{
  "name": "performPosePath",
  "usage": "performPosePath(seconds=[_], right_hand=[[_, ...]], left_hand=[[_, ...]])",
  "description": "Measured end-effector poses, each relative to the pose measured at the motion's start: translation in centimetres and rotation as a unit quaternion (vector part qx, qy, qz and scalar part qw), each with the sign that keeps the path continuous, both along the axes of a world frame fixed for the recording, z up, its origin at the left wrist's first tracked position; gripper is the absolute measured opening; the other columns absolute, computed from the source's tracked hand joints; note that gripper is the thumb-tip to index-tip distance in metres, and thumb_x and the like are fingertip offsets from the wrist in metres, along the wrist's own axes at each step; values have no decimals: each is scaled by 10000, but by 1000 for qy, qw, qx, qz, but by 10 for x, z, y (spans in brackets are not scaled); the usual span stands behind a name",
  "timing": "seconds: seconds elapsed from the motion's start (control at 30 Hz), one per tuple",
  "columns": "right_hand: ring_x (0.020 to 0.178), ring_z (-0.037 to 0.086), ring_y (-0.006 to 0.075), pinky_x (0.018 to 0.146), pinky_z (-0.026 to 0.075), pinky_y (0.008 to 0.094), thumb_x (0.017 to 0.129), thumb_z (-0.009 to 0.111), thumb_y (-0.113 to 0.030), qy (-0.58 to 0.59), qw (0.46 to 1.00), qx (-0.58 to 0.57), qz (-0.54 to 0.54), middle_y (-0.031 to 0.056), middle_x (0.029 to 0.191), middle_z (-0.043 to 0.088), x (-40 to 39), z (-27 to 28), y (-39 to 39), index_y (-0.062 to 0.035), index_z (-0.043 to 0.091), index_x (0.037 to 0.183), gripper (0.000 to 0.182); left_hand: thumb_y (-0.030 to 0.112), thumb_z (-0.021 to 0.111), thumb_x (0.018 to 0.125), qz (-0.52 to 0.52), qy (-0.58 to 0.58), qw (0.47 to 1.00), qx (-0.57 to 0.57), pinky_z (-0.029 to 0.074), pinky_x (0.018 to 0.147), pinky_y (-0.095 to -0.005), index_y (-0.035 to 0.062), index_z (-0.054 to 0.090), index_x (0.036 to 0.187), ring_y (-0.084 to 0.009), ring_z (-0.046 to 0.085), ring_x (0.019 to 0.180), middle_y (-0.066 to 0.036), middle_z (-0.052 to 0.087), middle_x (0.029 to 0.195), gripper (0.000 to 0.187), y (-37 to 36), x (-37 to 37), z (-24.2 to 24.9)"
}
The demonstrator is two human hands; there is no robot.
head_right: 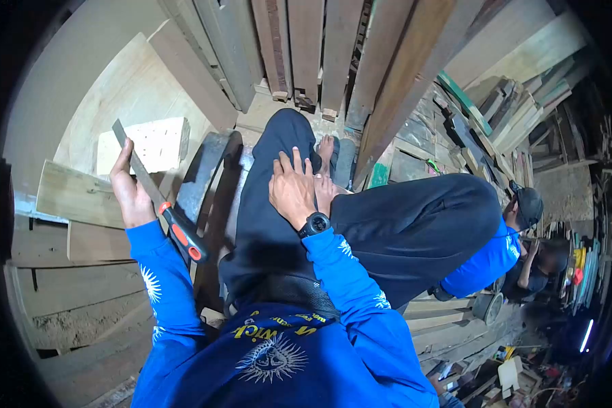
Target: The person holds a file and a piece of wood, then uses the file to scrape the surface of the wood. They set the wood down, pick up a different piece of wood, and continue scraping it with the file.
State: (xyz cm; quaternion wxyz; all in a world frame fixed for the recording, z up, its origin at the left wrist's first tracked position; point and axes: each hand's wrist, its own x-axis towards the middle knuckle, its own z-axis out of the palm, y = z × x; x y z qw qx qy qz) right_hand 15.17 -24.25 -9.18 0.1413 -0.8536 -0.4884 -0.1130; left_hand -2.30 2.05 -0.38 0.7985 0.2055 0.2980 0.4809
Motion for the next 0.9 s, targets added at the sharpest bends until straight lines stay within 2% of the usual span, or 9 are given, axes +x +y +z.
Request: performPosePath(seconds=[0.1,0.13,0.2,0.27,0.43,0.5,0.53,0.67,0.9], right_hand=[[1342,437,425,1078,371,544,844,599,-180,34,999,8,3,206,1299,587,2,11,2,36,715,1019,301],[1310,451,432,1068,375,531,806,618,-172,45,998,43,8,224,1220,597,-1,17,0,32,732,887,248],[1291,459,423,1066,373,523,791,625,-170,48,997,46,23,220,1176,598,2,8,1,30,734,860,238],[1227,482,394,1064,361,493,752,646,-169,34,996,67,55,203,1059,587,4,2,1,30,731,795,220],[1126,521,336,1021,373,455,735,646,-167,68,993,57,84,167,981,586,2,8,0,23,731,796,217],[1069,540,310,992,382,456,739,644,-169,50,997,22,50,154,976,599,-2,9,2,7,732,811,210],[1044,552,299,971,392,467,763,637,-176,42,998,2,37,141,1005,605,-2,11,1,-4,727,901,239],[1044,556,285,953,407,476,829,613,-203,0,1000,-12,0,105,1022,592,1,10,0,-34,701,1046,289],[1013,543,307,890,424,441,843,639,-187,4,1000,-6,25,122,970,583,-2,23,4,-37,703,847,162]], left_hand=[[89,685,926,4,15,1000,3,539,951,-364,-58,637,1157,-227,667,1022,-129,677,1086,278,-5,2,7],[89,685,926,2,15,1000,6,539,951,-364,-58,637,1157,-227,667,1022,-129,677,1086,278,-5,2,8],[105,676,938,17,24,1000,2,546,957,-397,-54,625,1206,-251,672,1056,-144,684,1133,316,-4,3,6],[102,680,933,4,12,1000,9,548,948,-384,-60,627,1192,-244,673,1039,-141,681,1121,311,-2,3,4],[96,682,928,6,14,1000,8,552,937,-372,-64,628,1182,-234,676,1020,-135,679,1110,305,0,2,0],[100,693,920,-1,0,1000,17,556,928,-371,-59,630,1180,-234,678,1012,-133,681,1098,312,-6,4,6],[102,697,917,-4,1,1000,10,558,924,-371,-57,631,1178,-234,679,1008,-130,683,1092,313,-6,4,6],[107,701,913,-2,11,1000,9,558,909,-369,-36,639,1163,-230,678,994,-121,684,1072,295,-7,3,7],[116,697,909,-8,-8,1000,11,542,928,-412,-7,634,1113,-271,669,994,-134,671,1056,246,-15,6,17]])
